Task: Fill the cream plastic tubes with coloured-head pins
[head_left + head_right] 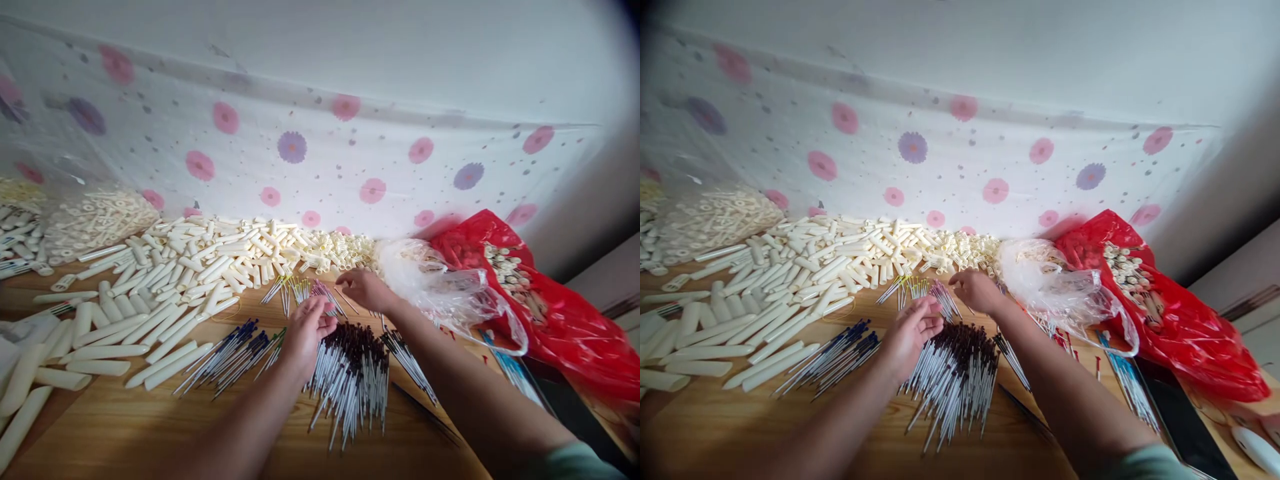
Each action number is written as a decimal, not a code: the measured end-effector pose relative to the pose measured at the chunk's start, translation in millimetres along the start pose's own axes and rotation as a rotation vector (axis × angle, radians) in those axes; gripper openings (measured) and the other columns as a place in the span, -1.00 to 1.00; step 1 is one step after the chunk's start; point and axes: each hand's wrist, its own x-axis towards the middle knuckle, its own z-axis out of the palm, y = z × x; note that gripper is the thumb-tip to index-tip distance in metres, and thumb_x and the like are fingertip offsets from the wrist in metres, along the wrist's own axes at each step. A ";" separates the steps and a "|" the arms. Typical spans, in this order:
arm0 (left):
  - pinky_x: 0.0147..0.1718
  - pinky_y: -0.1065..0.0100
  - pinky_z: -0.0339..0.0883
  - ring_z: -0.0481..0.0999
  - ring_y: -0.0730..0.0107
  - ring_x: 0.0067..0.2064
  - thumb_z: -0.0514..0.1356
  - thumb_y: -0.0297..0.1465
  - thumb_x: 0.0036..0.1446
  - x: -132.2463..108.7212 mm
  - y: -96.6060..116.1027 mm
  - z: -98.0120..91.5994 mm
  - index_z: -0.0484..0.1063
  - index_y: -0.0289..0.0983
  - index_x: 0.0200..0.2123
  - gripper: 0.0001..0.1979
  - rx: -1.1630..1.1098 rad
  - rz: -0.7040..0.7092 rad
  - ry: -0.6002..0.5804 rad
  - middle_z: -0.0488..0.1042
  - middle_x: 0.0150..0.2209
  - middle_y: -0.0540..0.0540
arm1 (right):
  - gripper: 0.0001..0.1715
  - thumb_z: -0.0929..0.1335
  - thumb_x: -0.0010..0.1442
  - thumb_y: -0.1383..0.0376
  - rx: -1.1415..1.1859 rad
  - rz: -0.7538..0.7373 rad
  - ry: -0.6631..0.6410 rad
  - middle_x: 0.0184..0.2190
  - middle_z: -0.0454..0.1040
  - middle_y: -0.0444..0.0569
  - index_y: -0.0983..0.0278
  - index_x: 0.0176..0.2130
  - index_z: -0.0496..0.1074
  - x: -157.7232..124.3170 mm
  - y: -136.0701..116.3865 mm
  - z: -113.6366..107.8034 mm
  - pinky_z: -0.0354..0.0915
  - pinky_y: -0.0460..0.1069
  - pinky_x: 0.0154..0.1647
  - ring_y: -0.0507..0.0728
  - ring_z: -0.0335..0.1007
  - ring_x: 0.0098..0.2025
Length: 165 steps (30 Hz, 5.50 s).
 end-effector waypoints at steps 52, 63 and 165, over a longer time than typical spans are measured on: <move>-0.33 0.42 0.31 0.44 0.43 -0.34 0.15 -0.31 0.12 -16.7 -19.7 12.1 0.46 -0.30 -0.19 -0.77 1.017 0.214 -0.650 0.51 -0.33 -0.03 | -0.43 0.10 0.31 -0.03 1.178 -0.226 0.331 0.08 0.33 0.03 0.14 0.20 0.07 -95.7 -6.5 23.9 -0.03 0.22 0.26 0.16 0.14 0.21; -0.40 0.43 0.26 0.40 0.45 -0.42 0.18 -0.27 0.09 -15.7 -19.1 13.2 0.48 -0.30 -0.28 -0.78 1.111 0.248 -0.589 0.50 -0.41 -0.01 | -0.40 0.06 0.32 -0.02 1.097 -0.297 0.261 0.16 0.25 0.04 0.15 0.24 0.03 -99.6 -12.9 19.3 -0.06 0.18 0.29 0.13 0.06 0.27; -0.51 0.38 0.03 0.30 0.38 -0.51 0.02 -0.27 0.20 -25.6 -25.2 16.5 0.29 -0.25 -0.46 -0.76 1.050 0.338 -0.337 0.34 -0.54 -0.03 | -0.83 0.29 0.13 0.37 -0.587 -0.390 0.001 -0.43 0.48 0.08 0.35 -0.42 0.47 -74.1 -24.9 -16.3 0.16 0.05 -0.31 0.16 0.35 -0.34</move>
